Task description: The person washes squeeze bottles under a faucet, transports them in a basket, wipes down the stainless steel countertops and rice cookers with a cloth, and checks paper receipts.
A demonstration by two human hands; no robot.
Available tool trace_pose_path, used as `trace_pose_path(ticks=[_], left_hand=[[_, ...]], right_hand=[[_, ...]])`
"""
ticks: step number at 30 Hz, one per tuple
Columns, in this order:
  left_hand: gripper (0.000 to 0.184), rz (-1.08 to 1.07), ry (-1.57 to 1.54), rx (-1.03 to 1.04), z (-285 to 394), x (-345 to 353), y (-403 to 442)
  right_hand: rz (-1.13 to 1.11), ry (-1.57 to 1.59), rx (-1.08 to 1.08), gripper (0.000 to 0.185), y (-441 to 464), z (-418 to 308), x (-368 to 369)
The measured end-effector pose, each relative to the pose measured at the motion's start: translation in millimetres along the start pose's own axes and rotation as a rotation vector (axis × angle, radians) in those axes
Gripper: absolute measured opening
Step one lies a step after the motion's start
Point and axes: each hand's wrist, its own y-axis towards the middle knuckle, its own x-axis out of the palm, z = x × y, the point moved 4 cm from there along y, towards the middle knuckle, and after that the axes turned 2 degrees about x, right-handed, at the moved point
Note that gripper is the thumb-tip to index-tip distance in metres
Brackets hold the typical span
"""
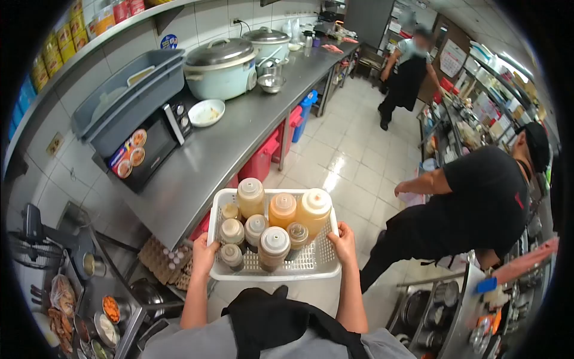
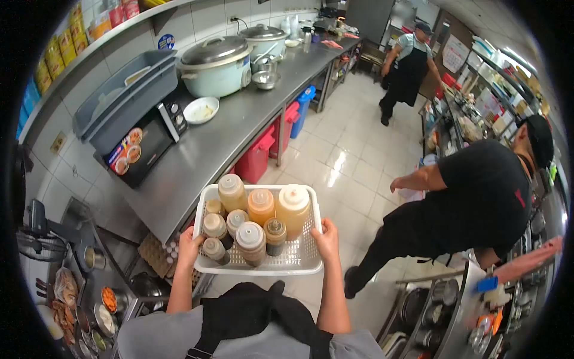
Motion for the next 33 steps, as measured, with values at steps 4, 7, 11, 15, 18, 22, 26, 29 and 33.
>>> trace_pose_path(ticks=[4,7,11,15,18,22,26,29,33], left_hand=[[0.019,0.076,-0.030,-0.044,34,53,70],[0.019,0.066,0.045,-0.079,48,93,132],[0.020,0.084,0.082,0.009,50,160,232],[0.019,-0.051,-0.050,-0.047,63,252,332],[0.018,-0.117,-0.019,-0.060,58,317,405],[0.019,-0.134,-0.021,-0.054,86,404,479],[0.021,-0.063,-0.029,-0.053,80,463,554],[0.022,0.012,-0.060,-0.050,102,500,604],[0.023,0.087,0.003,-0.081,114,538,681]], right_hand=[[-0.044,-0.011,0.022,0.019,110,-12,-5],[-0.031,0.011,0.028,0.019,187,-16,-16],[0.028,-0.018,0.033,0.021,285,-24,-44],[0.113,-0.065,0.011,0.022,381,-47,-98],[0.216,-0.161,-0.018,0.019,447,-58,-137],[0.206,-0.104,-0.015,0.017,544,-94,-175],[0.163,-0.148,-0.023,0.016,669,-99,-201],[0.087,-0.105,-0.018,0.017,756,-118,-200],[-0.024,-0.105,-0.035,0.017,874,-141,-197]])
